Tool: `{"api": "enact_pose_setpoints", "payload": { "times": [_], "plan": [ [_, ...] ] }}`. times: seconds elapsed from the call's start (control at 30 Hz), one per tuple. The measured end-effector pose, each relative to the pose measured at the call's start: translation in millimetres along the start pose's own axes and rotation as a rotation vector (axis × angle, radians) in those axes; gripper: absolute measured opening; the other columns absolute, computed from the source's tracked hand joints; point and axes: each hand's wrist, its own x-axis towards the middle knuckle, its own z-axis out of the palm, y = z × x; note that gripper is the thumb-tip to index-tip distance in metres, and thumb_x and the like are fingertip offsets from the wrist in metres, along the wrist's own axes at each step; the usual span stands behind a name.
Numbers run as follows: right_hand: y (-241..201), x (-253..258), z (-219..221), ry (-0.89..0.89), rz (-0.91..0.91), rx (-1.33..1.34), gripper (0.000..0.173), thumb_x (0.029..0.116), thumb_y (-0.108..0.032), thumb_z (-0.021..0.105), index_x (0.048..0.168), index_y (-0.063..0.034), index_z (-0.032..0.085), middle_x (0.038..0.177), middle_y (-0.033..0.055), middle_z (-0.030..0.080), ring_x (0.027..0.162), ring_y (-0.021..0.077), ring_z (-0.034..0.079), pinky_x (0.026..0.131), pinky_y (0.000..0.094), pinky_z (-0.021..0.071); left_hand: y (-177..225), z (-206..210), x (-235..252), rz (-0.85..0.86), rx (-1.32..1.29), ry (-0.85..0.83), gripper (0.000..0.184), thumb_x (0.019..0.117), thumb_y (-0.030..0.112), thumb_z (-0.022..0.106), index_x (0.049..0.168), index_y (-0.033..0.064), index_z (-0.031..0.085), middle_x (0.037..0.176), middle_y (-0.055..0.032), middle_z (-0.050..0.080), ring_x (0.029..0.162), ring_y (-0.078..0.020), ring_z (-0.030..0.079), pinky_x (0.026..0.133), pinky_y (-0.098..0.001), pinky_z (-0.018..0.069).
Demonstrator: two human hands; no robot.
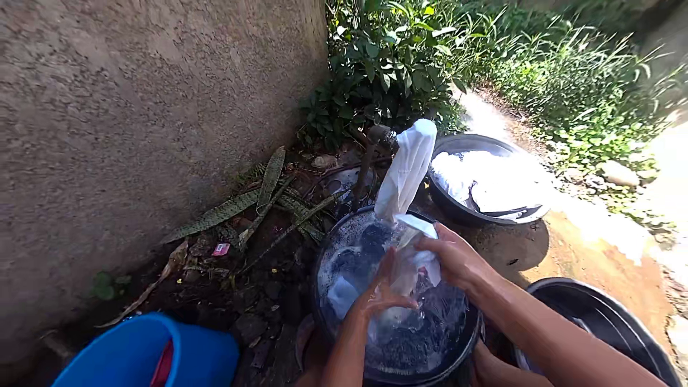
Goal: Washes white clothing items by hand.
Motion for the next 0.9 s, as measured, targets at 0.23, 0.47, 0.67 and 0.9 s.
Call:
{"api": "enact_pose_setpoints", "payload": {
  "times": [0.23,0.47,0.67,0.9],
  "plan": [
    [-126,-117,2,-0.06,-0.375,0.207,0.02,0.1019,-0.006,0.05,0.121,-0.0096,0.055,0.091,0.0061,0.068,0.072,0.0128,0.07,0.058,0.0296,0.062,41,23,4,0.151,0.014,0.338,0.123,0.0657,0.032,0.092,0.16,-0.0045,0.021,0.161,-0.0238,0.036,0.149,-0.0336,0.036,0.125,-0.0611,0.0133],
    [-96,-99,-96,0.266,-0.476,0.144,0.019,0.1015,-0.01,0.053,0.12,-0.0121,0.056,0.088,0.0013,0.07,0.073,0.0097,0.07,0.061,0.0287,0.0616,73,-1,28,-0.008,-0.042,0.218,0.043,0.0884,0.002,0.073,0.129,-0.008,0.06,0.121,-0.0223,0.067,0.113,-0.0235,0.065,0.102,-0.0388,0.0518],
    [42,-15,-147,0.264,-0.096,-0.161,0.051,0.0973,-0.006,0.063,0.144,-0.005,0.041,0.111,0.0144,0.066,0.089,0.0186,0.069,0.078,0.0365,0.0599,-23,12,33,-0.298,0.342,0.062,0.092,0.0746,0.021,0.09,0.15,0.0016,0.04,0.134,-0.0277,0.06,0.125,-0.0422,0.059,0.107,-0.0601,0.0463],
    [184,34,-129,0.287,0.208,-0.344,0.057,0.0982,-0.01,0.065,0.148,-0.0005,0.04,0.135,0.026,0.058,0.118,0.0335,0.063,0.1,0.05,0.0518,-77,27,8,-0.57,0.617,-0.059,0.072,0.0991,0.022,0.065,0.159,0.0016,0.031,0.156,-0.0255,0.042,0.145,-0.0414,0.04,0.119,-0.0579,0.0317]
  ]
}}
